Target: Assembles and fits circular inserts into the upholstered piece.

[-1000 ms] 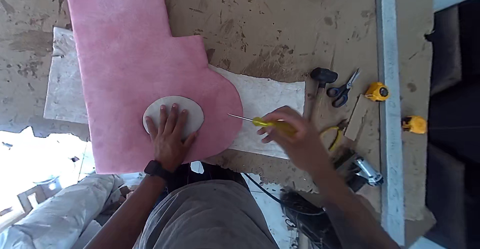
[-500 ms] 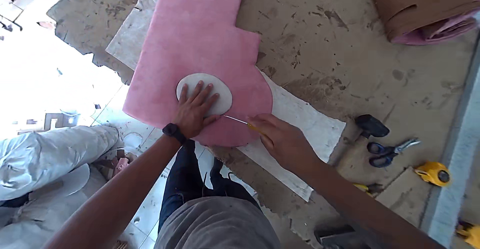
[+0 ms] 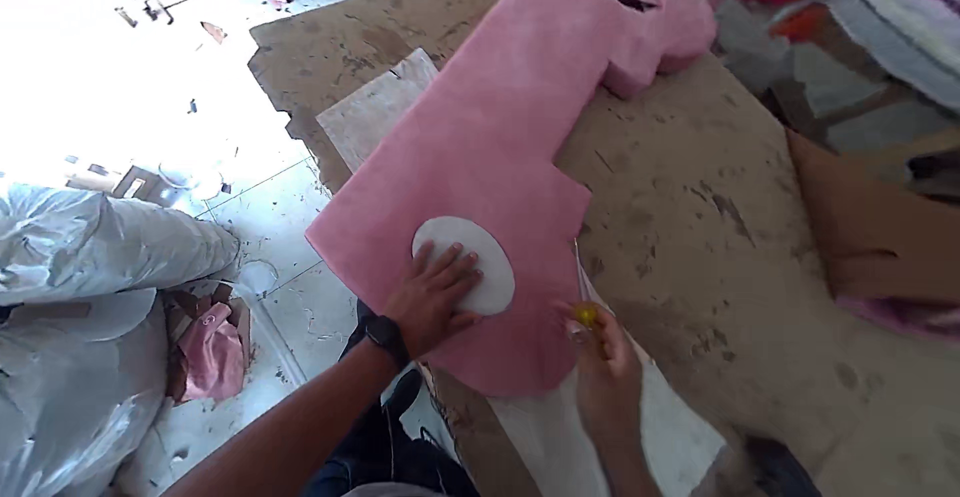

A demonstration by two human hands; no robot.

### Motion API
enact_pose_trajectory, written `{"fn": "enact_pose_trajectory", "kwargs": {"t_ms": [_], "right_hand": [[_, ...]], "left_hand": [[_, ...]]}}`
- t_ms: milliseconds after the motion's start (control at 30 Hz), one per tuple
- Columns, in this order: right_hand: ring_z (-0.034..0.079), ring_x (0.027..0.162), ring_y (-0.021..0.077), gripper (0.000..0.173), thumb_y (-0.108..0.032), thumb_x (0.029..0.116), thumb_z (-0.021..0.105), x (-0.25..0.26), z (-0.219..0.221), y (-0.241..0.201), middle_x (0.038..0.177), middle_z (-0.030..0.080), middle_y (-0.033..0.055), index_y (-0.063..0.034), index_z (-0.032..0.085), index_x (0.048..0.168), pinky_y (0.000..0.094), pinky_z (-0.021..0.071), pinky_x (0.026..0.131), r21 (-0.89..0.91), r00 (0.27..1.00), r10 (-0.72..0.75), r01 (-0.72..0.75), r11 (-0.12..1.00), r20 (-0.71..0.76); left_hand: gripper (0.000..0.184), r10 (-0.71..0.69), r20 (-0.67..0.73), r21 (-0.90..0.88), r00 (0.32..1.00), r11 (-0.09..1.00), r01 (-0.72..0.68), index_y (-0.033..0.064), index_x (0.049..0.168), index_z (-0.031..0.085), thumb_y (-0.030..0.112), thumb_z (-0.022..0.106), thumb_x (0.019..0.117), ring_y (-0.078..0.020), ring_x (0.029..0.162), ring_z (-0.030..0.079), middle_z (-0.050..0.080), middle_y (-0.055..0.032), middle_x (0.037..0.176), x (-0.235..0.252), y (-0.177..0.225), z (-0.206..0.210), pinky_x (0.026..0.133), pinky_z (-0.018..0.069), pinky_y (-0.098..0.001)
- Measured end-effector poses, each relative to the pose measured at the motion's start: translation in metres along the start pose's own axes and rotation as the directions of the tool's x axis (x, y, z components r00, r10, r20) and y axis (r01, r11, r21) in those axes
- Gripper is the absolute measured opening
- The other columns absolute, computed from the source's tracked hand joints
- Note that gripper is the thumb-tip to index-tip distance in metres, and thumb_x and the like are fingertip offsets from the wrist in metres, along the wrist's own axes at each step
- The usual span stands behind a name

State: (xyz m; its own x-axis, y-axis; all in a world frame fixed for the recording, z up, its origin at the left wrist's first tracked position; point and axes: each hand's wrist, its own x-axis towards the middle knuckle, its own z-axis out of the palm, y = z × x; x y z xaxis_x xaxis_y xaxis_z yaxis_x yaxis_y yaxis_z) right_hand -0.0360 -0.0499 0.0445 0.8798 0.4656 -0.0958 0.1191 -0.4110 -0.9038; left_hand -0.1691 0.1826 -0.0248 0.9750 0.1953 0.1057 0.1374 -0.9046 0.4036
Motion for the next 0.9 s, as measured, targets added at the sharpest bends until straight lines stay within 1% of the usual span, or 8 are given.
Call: {"fn": "enact_pose_trajectory", "kwargs": {"t_ms": [67,133,233,333,500,667,767,900], "right_hand": [[0.066,0.121,0.0188,0.046,-0.026,0.1035,0.054,0.023,0.047,0.005,0.132,0.068,0.0089,0.0024,0.052,0.140,0.0394,0.0569,0.102,-0.002,0.997,-0.068,0.068,0.998,-0.048],[0.064,0.124,0.0205,0.045,-0.025,0.1045,0.053,0.035,0.075,0.004,0.132,0.067,0.0116,0.0047,0.051,0.138,0.0391,0.0557,0.105,0.034,0.991,-0.120,0.122,0.992,-0.059],[0.061,0.128,0.0237,0.045,-0.024,0.1051,0.051,0.041,0.094,0.002,0.137,0.065,0.0137,0.0058,0.051,0.138,0.0399,0.0534,0.108,0.067,0.984,-0.177,0.177,0.982,-0.013],[0.058,0.133,0.0307,0.045,-0.022,0.1060,0.049,0.045,0.102,0.009,0.141,0.060,0.0205,0.0094,0.046,0.138,0.0431,0.0507,0.111,0.140,0.983,-0.181,0.184,0.973,-0.034],[0.060,0.129,0.0317,0.045,-0.023,0.1056,0.049,0.056,0.113,0.010,0.135,0.063,0.0211,0.0101,0.047,0.136,0.0432,0.0520,0.109,0.176,0.982,-0.181,0.188,0.966,-0.052],[0.063,0.125,0.0309,0.041,-0.020,0.1044,0.050,0.063,0.124,0.005,0.131,0.066,0.0192,0.0092,0.052,0.133,0.0428,0.0537,0.106,0.184,0.980,-0.184,0.195,0.963,-0.076],[0.066,0.119,0.0271,0.037,-0.016,0.1026,0.051,0.062,0.130,0.000,0.127,0.069,0.0159,0.0071,0.056,0.130,0.0386,0.0572,0.099,0.155,0.976,-0.203,0.213,0.965,-0.075],[0.067,0.116,0.0239,0.034,-0.014,0.1016,0.051,0.065,0.132,-0.002,0.125,0.071,0.0119,0.0034,0.059,0.130,0.0360,0.0586,0.095,0.136,0.972,-0.230,0.236,0.962,-0.057]], "left_hand": [[0.057,-0.057,-0.004,-0.049,0.998,0.997,0.056,0.0315,0.147,0.056,0.063,0.048,0.1005,-0.0150,0.158,0.018,0.037,0.0102,0.164,-0.005,0.005,0.001,0.131,0.0118,-0.0543],[0.057,-0.094,-0.010,-0.108,0.996,0.990,0.092,0.0305,0.148,0.055,0.062,0.048,0.1008,-0.0151,0.157,0.022,0.041,0.0094,0.163,-0.006,0.008,0.002,0.130,0.0143,-0.0537],[0.057,-0.121,-0.010,-0.152,0.993,0.981,0.118,0.0286,0.149,0.053,0.060,0.049,0.1016,-0.0171,0.155,0.027,0.042,0.0078,0.162,-0.005,0.008,0.000,0.129,0.0190,-0.0539],[0.057,-0.122,-0.020,-0.159,0.992,0.980,0.117,0.0265,0.149,0.053,0.058,0.050,0.1020,-0.0185,0.154,0.030,0.043,0.0067,0.162,-0.005,0.006,0.000,0.128,0.0219,-0.0546],[0.056,-0.168,-0.045,-0.129,0.985,0.979,0.161,0.0263,0.148,0.054,0.058,0.050,0.1020,-0.0189,0.154,0.032,0.043,0.0076,0.161,-0.003,0.013,0.006,0.126,0.0233,-0.0549],[0.054,-0.215,-0.066,-0.135,0.974,0.969,0.205,0.0281,0.146,0.056,0.058,0.050,0.1017,-0.0178,0.154,0.031,0.043,0.0097,0.161,-0.004,0.018,0.009,0.127,0.0233,-0.0549],[0.052,-0.227,-0.079,-0.132,0.971,0.968,0.215,0.0290,0.145,0.057,0.057,0.051,0.1016,-0.0173,0.154,0.031,0.045,0.0097,0.160,-0.005,0.020,0.010,0.127,0.0232,-0.0547],[0.051,-0.231,-0.106,-0.110,0.967,0.970,0.219,0.0293,0.143,0.059,0.057,0.054,0.1004,-0.0170,0.153,0.033,0.047,0.0096,0.158,-0.006,0.022,0.013,0.126,0.0251,-0.0535]]}}
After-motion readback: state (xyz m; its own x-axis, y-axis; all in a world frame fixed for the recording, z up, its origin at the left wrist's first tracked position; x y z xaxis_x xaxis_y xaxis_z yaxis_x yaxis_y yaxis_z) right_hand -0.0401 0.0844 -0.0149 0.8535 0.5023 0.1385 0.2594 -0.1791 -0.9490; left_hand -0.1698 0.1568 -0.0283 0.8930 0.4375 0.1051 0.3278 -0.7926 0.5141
